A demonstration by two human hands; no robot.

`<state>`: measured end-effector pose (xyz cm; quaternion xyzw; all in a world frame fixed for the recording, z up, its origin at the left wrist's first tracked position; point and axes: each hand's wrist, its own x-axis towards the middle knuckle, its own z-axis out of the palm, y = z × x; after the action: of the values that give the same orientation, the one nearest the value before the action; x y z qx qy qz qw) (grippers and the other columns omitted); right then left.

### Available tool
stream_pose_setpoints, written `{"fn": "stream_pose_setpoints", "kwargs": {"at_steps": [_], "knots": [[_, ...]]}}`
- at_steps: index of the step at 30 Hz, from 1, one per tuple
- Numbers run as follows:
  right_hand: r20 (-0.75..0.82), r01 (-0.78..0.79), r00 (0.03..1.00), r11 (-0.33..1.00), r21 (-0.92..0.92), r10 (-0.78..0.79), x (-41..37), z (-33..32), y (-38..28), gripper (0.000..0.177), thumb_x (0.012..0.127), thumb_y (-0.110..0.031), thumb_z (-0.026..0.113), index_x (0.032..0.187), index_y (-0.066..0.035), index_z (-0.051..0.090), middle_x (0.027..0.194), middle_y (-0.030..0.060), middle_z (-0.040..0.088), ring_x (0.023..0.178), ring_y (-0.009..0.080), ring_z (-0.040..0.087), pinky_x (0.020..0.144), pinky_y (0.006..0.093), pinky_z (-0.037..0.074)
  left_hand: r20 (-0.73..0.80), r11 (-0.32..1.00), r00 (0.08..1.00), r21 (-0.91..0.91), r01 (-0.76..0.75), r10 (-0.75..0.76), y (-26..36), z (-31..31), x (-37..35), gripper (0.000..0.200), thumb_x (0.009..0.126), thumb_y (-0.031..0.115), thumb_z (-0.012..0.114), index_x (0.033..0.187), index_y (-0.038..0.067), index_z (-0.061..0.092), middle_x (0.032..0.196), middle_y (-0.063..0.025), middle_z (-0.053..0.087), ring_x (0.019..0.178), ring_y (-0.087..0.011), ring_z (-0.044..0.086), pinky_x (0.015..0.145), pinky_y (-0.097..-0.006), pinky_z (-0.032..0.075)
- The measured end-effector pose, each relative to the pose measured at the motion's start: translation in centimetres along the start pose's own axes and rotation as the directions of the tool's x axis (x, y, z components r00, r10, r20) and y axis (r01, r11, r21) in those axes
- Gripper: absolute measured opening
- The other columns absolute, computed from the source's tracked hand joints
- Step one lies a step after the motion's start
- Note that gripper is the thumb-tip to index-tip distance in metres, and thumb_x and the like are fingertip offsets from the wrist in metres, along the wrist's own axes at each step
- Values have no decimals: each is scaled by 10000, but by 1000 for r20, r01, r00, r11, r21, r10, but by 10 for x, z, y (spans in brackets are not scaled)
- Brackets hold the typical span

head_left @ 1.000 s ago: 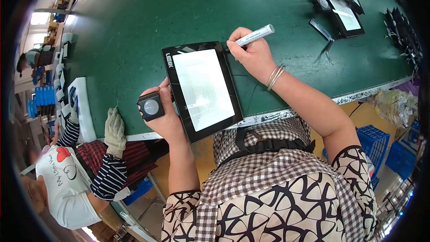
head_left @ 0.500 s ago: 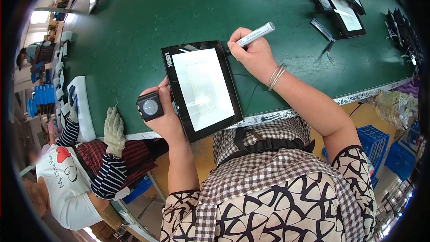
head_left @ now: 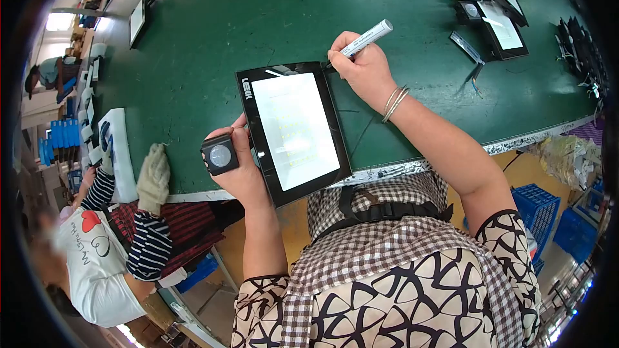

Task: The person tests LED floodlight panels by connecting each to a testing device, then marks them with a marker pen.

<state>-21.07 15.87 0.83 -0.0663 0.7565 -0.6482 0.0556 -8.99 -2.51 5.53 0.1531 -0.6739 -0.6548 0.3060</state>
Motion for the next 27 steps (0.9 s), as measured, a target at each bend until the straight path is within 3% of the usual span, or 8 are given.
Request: {"fn": "stream_pose_setpoints", "kwargs": {"at_steps": [5,8,14,20,23,27], "knots": [[-66,27,997,999,26,-25,2,4,-4,173,812,-198,566,743,-42,537,576,36,491,548,136,468,531,299,384,0,999,1000,31,-7,7,-1,-1,2,142,878,70,607,947,-18,520,910,-167,647,785,-147,610,727,-256,495],[-14,10,1000,1000,-5,-10,1,0,-3,180,821,-206,569,754,-42,538,583,38,495,548,135,467,531,299,384,1,1000,1000,30,-9,9,-2,-1,2,145,878,69,606,952,-17,517,916,-172,645,792,-154,612,735,-263,497],[-53,22,998,999,50,-20,2,3,-4,179,822,-206,572,761,-41,537,599,40,504,556,134,473,536,299,390,8,1000,1000,8,3,-3,-1,-2,1,144,880,74,605,949,-13,514,922,-178,643,814,-164,618,746,-270,500],[-56,50,997,994,-93,-55,1,1,-4,177,824,-213,575,783,-44,544,604,44,511,570,138,488,554,292,404,14,999,1000,27,19,-19,0,-3,1,126,879,52,596,950,-2,507,964,-195,640,852,-163,617,763,-267,508],[-72,44,997,994,99,-37,4,1,4,176,825,-218,567,792,-46,550,610,53,522,572,160,500,564,303,411,21,999,1000,34,17,-18,-5,-7,2,120,878,43,593,951,4,506,984,-202,638,863,-158,614,771,-262,509],[-34,18,999,1000,-17,-18,3,2,-4,173,823,-216,569,795,-46,553,616,55,531,576,162,509,566,304,414,19,999,999,22,31,-31,-3,-5,2,121,878,44,594,950,6,505,984,-201,639,857,-160,613,774,-263,506]]}}
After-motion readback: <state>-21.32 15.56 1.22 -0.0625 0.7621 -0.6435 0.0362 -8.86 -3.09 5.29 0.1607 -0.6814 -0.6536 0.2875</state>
